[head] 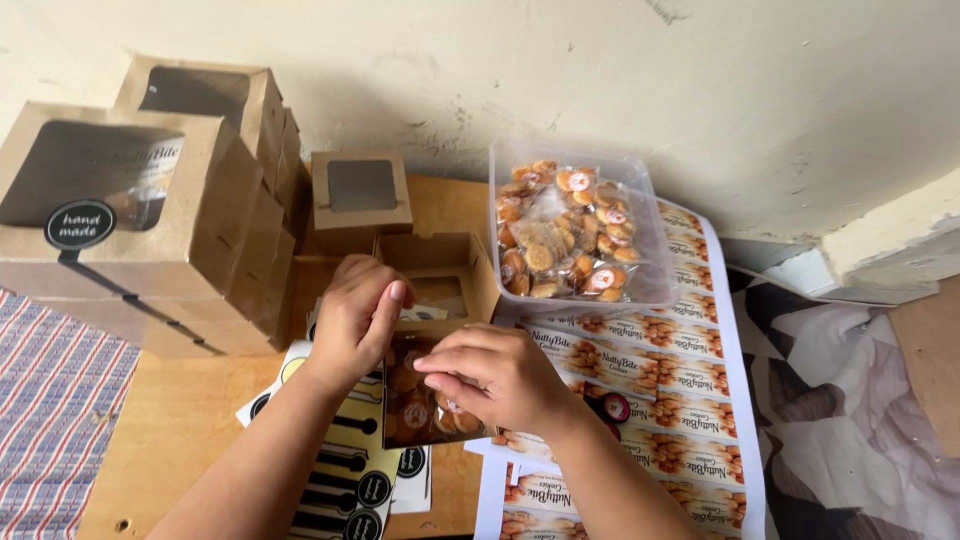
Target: Packing individually wrapped cookies from a plastic container into a small cardboard box.
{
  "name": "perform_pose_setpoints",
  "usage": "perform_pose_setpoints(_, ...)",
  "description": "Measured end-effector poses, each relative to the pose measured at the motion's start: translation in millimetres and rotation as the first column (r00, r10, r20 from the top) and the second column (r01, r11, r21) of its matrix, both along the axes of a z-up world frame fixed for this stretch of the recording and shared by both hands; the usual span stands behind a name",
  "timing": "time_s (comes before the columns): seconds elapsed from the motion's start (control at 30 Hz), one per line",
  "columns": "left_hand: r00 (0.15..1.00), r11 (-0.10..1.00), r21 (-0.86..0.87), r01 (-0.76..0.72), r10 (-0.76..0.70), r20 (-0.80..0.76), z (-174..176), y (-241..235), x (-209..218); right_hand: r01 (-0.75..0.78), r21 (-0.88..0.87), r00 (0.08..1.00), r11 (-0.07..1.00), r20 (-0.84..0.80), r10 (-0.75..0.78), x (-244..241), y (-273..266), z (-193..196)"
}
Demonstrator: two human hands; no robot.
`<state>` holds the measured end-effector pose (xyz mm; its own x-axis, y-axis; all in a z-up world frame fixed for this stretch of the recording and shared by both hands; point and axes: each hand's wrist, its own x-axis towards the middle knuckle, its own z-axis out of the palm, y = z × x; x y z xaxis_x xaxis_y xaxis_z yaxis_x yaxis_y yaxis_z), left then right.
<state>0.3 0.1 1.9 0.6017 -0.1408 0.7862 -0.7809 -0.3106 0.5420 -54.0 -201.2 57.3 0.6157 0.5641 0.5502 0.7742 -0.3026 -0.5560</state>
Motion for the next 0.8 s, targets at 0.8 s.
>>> perform_pose_setpoints(0.8, 0.995, 0.998, 0.067, -0.004, 0.011, -0.104, -3.3, -0.3, -3.4, 0.623, -0.647, 0.484, 0.439, -0.121, -0.866, 169.5, -144.8, 58.5)
